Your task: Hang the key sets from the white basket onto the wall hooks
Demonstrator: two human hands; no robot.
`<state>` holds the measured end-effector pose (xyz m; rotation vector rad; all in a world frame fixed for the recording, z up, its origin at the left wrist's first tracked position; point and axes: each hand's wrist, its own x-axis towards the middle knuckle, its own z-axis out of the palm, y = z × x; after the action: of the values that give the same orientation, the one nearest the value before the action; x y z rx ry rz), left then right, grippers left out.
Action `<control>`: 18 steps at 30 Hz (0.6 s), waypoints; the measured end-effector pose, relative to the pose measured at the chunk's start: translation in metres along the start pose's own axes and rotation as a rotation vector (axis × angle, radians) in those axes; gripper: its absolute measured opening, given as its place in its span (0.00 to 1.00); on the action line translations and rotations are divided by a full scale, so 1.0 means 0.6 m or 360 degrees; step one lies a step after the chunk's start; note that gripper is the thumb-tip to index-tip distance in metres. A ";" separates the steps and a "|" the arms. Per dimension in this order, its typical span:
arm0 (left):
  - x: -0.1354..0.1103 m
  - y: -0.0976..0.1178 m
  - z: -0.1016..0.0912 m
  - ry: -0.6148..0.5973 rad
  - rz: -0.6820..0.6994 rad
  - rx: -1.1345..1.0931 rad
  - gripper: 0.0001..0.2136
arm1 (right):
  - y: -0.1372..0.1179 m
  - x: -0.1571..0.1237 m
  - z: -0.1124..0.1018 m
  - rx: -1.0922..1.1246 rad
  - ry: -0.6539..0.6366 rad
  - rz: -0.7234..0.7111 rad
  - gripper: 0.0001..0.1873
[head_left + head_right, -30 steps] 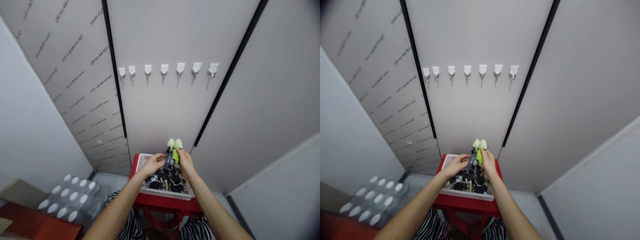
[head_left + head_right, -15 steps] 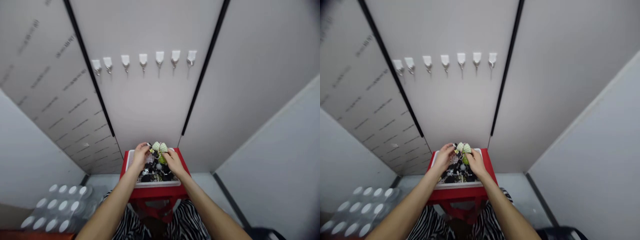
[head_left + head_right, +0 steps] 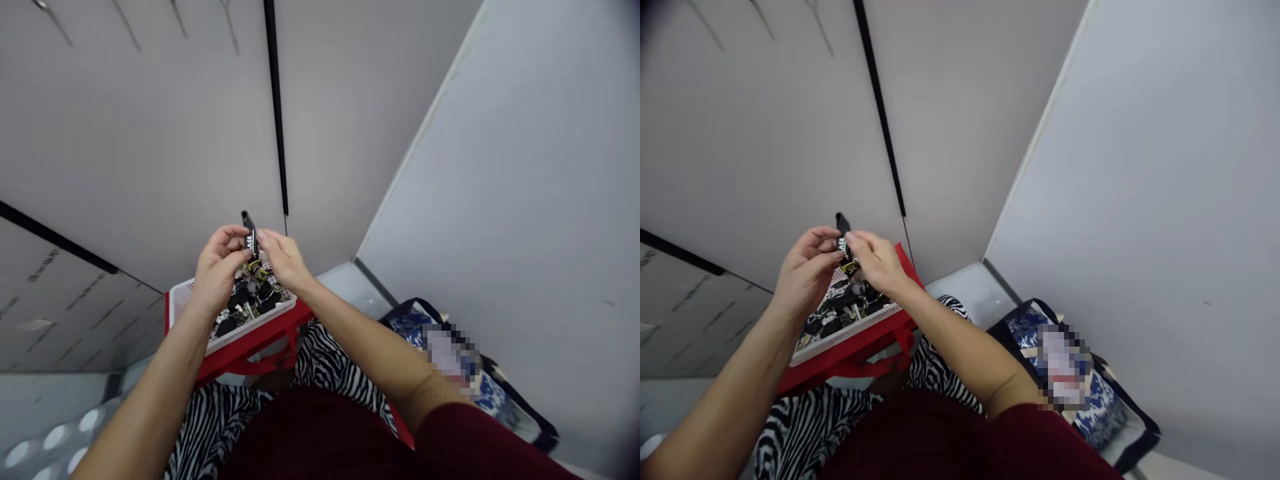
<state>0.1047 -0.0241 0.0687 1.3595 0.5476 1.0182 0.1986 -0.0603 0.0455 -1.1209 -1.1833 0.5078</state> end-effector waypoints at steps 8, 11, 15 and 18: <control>0.008 -0.021 0.025 -0.0077 0.0097 -0.0124 0.07 | -0.032 0.035 -0.003 0.0314 0.0104 0.0135 0.08; 0.023 -0.005 0.034 0.0135 0.0256 0.0033 0.06 | -0.051 0.050 -0.005 0.0307 0.0055 0.0051 0.07; 0.036 0.041 0.042 0.0332 0.0408 0.0199 0.07 | -0.087 0.076 -0.007 0.0307 0.0032 -0.0066 0.05; 0.049 0.073 0.043 0.0334 0.0378 0.0190 0.08 | -0.109 0.100 -0.008 0.0372 0.0072 -0.0029 0.04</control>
<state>0.1286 -0.0174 0.1219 1.4559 0.6207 1.3505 0.2095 -0.0401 0.1313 -0.9158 -1.0643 0.5880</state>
